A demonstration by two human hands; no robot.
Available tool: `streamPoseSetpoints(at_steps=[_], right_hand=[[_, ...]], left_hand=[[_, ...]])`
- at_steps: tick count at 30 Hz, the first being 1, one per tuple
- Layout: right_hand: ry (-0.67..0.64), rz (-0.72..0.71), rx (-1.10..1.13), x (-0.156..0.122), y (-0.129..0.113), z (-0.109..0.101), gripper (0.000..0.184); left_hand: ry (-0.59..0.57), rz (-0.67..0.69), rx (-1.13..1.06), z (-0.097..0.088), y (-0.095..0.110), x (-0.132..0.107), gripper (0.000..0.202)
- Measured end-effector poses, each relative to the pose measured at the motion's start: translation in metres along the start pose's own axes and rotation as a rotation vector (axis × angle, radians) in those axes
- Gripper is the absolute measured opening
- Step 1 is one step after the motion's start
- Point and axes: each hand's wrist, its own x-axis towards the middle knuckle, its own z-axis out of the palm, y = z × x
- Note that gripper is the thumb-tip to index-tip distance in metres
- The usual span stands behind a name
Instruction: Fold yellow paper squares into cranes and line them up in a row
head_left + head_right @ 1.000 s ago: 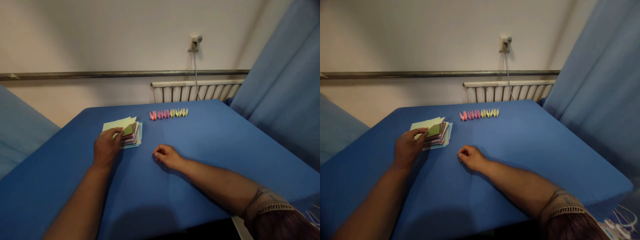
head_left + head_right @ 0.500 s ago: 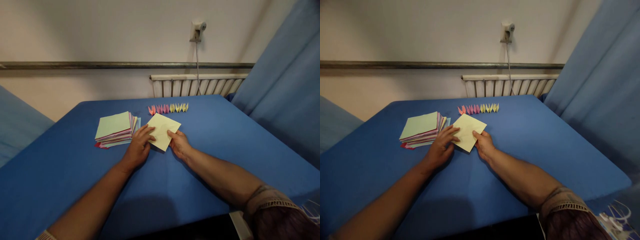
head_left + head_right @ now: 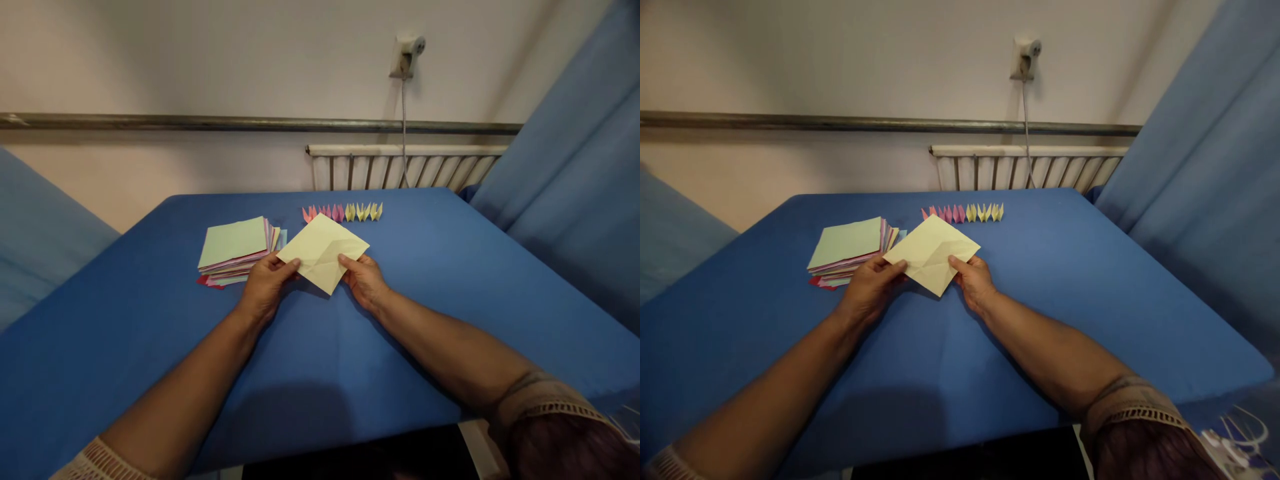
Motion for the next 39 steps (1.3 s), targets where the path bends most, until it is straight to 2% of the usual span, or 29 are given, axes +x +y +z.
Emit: streamPoseSetpoints(at_steps=[2, 5, 8, 11, 15, 19, 27, 29, 31, 34, 36, 39], right_hand=[[-0.015, -0.021, -0.024, -0.002, -0.004, 0.000, 0.034], [-0.018, -0.091, -0.069, -0.003, -0.017, -0.005, 0.036], [0.032, -0.161, -0.194, -0.002, -0.033, -0.021, 0.035], [-0.003, -0.191, -0.323, -0.002, -0.044, -0.038, 0.037], [-0.110, -0.122, -0.400, -0.003, -0.049, -0.046, 0.043], [-0.195, 0.010, -0.429, -0.002, -0.047, -0.045, 0.042], [-0.179, 0.001, -0.481, 0.004, -0.042, -0.052, 0.036], [-0.173, 0.013, -0.475, 0.005, -0.043, -0.052, 0.036], [-0.165, 0.034, -0.471, 0.006, -0.044, -0.053, 0.036], [-0.176, 0.083, -0.490, 0.008, -0.044, -0.055, 0.037], [-0.211, 0.121, -0.532, 0.009, -0.042, -0.057, 0.037], [-0.227, 0.107, -0.722, 0.008, -0.044, -0.060, 0.033]], left_hand=[[0.052, 0.052, 0.092, 0.001, 0.000, -0.001, 0.046], [0.044, 0.090, 0.166, 0.004, 0.003, -0.003, 0.040], [0.031, 0.081, 0.209, 0.008, 0.006, -0.006, 0.036], [0.002, 0.062, 0.206, 0.011, 0.006, -0.007, 0.039], [-0.020, 0.044, 0.194, 0.011, 0.002, -0.005, 0.050], [-0.032, 0.050, 0.263, 0.008, -0.001, -0.004, 0.043], [-0.006, 0.117, 0.553, 0.001, -0.010, -0.001, 0.028], [-0.013, 0.191, 0.597, -0.001, -0.008, 0.000, 0.031], [-0.057, 0.376, 0.725, -0.002, -0.003, -0.002, 0.045], [-0.254, 0.719, 1.062, -0.004, 0.004, -0.006, 0.061], [-0.381, 0.827, 1.214, -0.003, 0.003, -0.007, 0.053], [-0.471, 0.838, 1.263, -0.002, -0.007, -0.006, 0.025]])
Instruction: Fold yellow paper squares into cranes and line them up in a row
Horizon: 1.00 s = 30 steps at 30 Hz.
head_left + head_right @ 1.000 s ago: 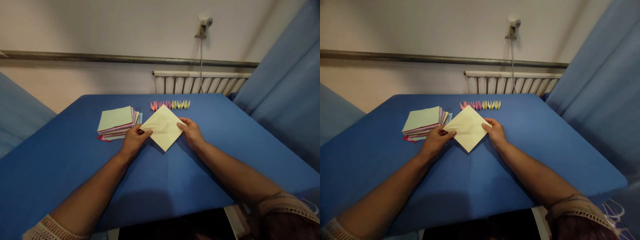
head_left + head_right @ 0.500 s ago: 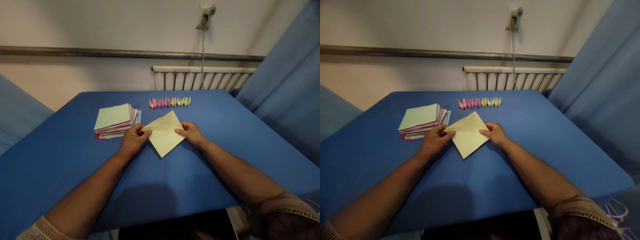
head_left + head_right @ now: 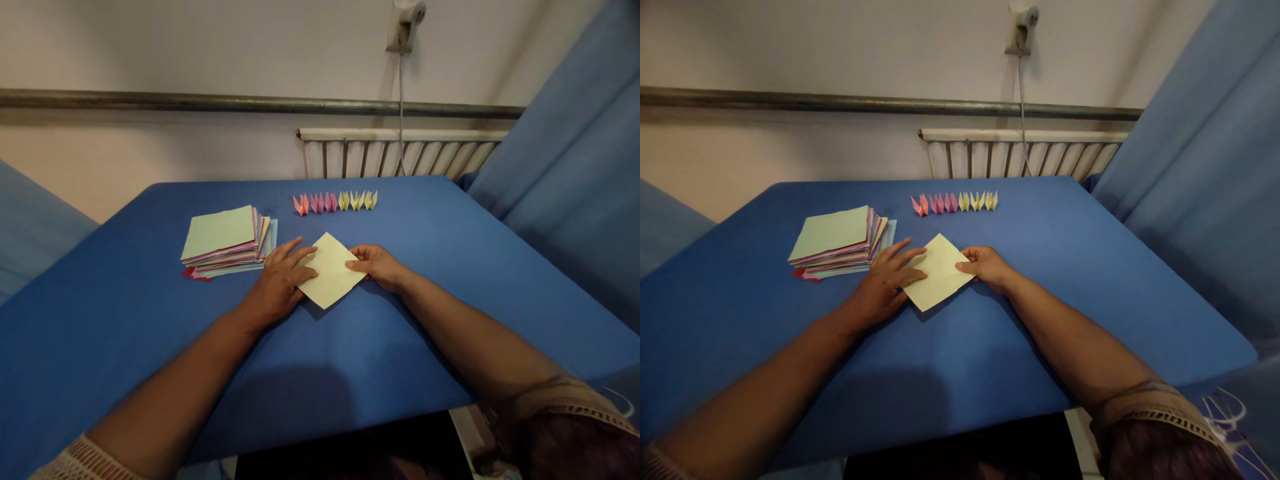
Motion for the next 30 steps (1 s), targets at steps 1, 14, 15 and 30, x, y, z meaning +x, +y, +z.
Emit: streamPoseSetpoints(at_steps=[1, 14, 15, 30], right_hand=[[0.046, -0.040, -0.110, -0.002, -0.002, -0.002, 0.033], [-0.052, -0.393, -0.996, -0.011, -0.011, 0.000, 0.016], [-0.023, -0.364, -1.028, -0.011, -0.011, 0.000, 0.020], [0.194, -0.046, -1.088, -0.014, -0.020, 0.017, 0.037]], left_hand=[[-0.005, -0.013, -0.013, 0.004, -0.001, 0.000, 0.019], [-0.103, -0.347, -0.111, 0.021, -0.012, 0.001, 0.037], [-0.113, -0.372, -0.091, 0.020, -0.014, 0.001, 0.038], [-0.130, -0.491, 0.039, 0.021, -0.006, 0.001, 0.050]])
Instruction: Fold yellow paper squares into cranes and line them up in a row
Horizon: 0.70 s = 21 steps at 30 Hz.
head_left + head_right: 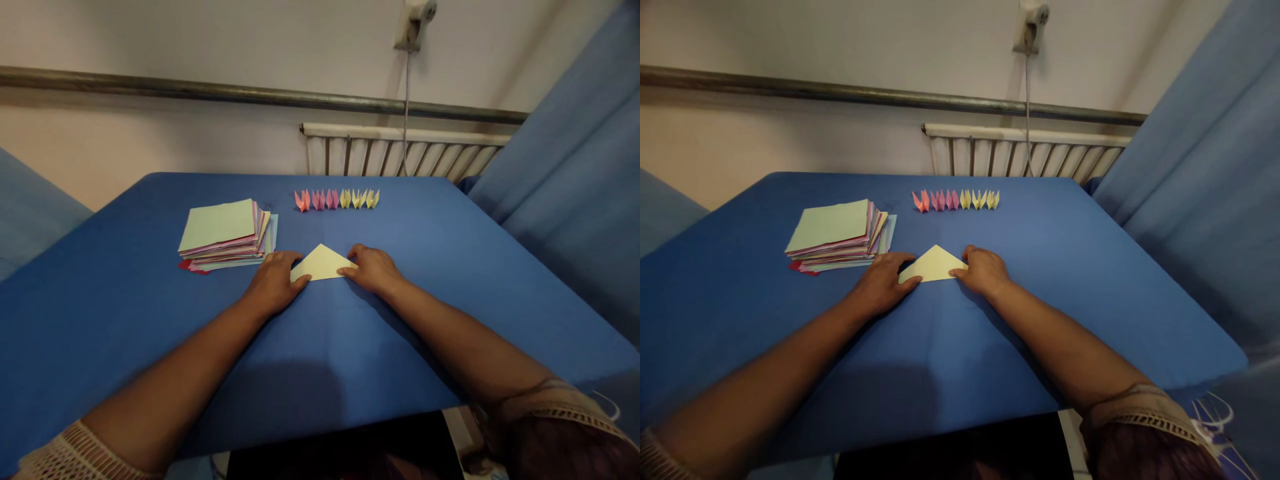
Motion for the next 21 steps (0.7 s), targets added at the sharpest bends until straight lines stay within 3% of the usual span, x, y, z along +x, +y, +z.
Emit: streamPoseSetpoints(at_steps=[5, 8, 11, 15, 18, 21], right_hand=[[0.070, -0.106, -0.008, 0.001, 0.000, 0.005, 0.025], [0.049, -0.090, 0.070, 0.000, 0.000, 0.006, 0.022], [0.011, -0.070, 0.250, 0.000, 0.001, 0.011, 0.028], [-0.046, -0.206, 0.630, 0.002, 0.006, 0.020, 0.044], [-0.118, -0.293, 0.833, 0.001, 0.008, 0.020, 0.032], [-0.100, -0.330, 0.816, -0.002, 0.006, 0.013, 0.019]], left_hand=[[0.001, 0.024, -0.019, 0.001, 0.000, 0.000, 0.052], [0.005, 0.022, -0.050, 0.001, 0.000, -0.001, 0.055], [0.033, -0.003, -0.141, 0.000, 0.001, -0.001, 0.059], [0.042, -0.098, -0.463, -0.007, 0.003, -0.001, 0.072], [-0.004, -0.127, -0.653, -0.015, 0.005, -0.003, 0.049], [0.006, -0.128, -0.698, -0.021, 0.010, -0.006, 0.036]])
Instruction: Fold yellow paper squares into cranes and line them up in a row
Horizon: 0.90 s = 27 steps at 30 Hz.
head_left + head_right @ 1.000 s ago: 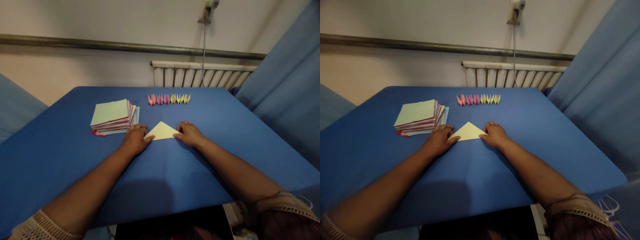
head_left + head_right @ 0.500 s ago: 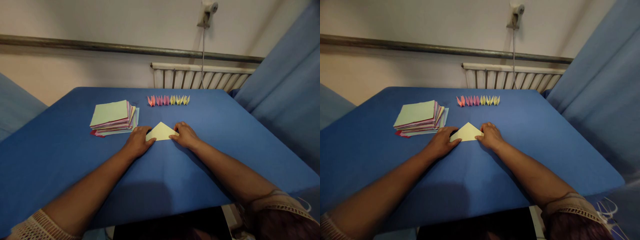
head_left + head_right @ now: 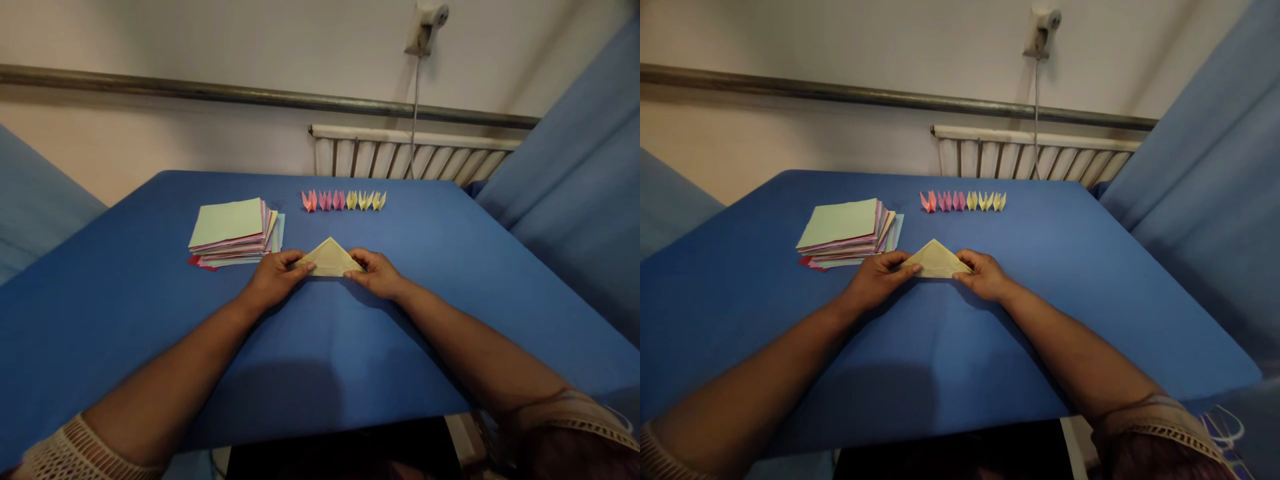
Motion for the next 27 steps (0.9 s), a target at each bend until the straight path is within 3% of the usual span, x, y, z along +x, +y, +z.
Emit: streamPoseSetpoints(at_steps=[4, 10, 19, 22, 25, 27], right_hand=[[0.059, -0.021, -0.121, -0.003, -0.010, -0.002, 0.018], [0.141, -0.014, -0.096, -0.004, -0.015, 0.000, 0.022], [0.202, 0.073, -0.058, 0.000, 0.004, -0.002, 0.024], [0.234, 0.036, -0.310, 0.002, 0.005, -0.007, 0.020], [0.285, -0.125, -0.625, 0.002, -0.002, -0.009, 0.019], [0.222, -0.242, -0.744, -0.001, -0.009, -0.006, 0.027]], left_hand=[[0.006, 0.015, 0.043, 0.002, 0.006, -0.004, 0.034], [0.002, 0.013, 0.094, 0.003, 0.006, -0.004, 0.038], [0.046, 0.005, 0.203, -0.001, 0.005, -0.001, 0.030], [0.037, -0.002, 0.249, 0.001, -0.002, 0.003, 0.031], [0.046, 0.001, 0.326, 0.006, -0.011, 0.009, 0.031], [0.046, 0.006, 0.380, 0.007, -0.015, 0.013, 0.030]])
